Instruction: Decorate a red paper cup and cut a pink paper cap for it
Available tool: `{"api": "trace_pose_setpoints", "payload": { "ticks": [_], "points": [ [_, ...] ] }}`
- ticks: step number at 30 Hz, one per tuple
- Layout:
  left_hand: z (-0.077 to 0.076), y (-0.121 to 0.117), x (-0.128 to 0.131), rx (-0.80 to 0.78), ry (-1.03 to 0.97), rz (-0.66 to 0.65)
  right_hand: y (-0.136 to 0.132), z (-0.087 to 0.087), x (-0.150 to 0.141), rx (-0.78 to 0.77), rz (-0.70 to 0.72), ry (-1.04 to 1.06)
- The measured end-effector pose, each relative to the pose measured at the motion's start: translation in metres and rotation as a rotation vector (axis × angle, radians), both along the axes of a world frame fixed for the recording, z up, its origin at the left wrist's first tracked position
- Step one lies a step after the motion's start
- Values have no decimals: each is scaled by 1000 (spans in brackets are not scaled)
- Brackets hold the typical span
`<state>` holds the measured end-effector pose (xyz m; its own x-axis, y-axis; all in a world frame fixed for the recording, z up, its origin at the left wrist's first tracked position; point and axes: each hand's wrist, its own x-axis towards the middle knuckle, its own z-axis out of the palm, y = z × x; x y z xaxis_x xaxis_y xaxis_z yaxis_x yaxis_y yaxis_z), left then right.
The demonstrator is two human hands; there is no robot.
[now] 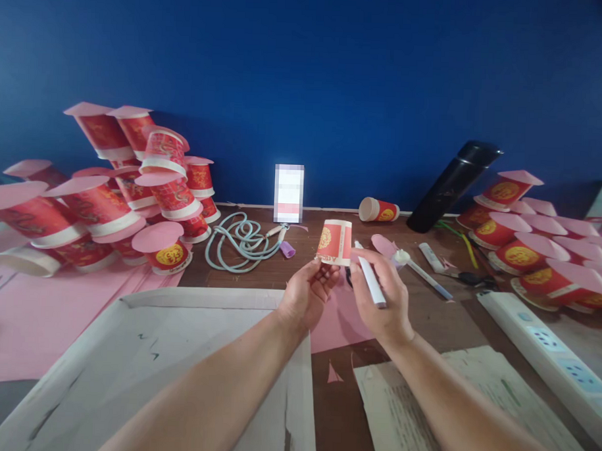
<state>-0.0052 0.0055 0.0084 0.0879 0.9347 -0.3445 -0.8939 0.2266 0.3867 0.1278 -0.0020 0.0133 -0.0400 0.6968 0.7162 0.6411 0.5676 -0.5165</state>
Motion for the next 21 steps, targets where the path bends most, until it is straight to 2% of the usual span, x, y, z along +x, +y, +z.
{"api": "trace_pose_setpoints", "payload": {
  "ticks": [7,13,17,21],
  "points": [
    [-1,-1,-1,-4,-62,-72,0,1,1,14,67,-132],
    [-2,-2,-1,1,-46,-99,0,1,5,26,62,-242],
    [-4,-4,2,94,-1,-59,-1,4,8,74,133,-290],
    [-6,-7,4,183,106,-30,-2,5,7,63,140,-287]
  ]
}}
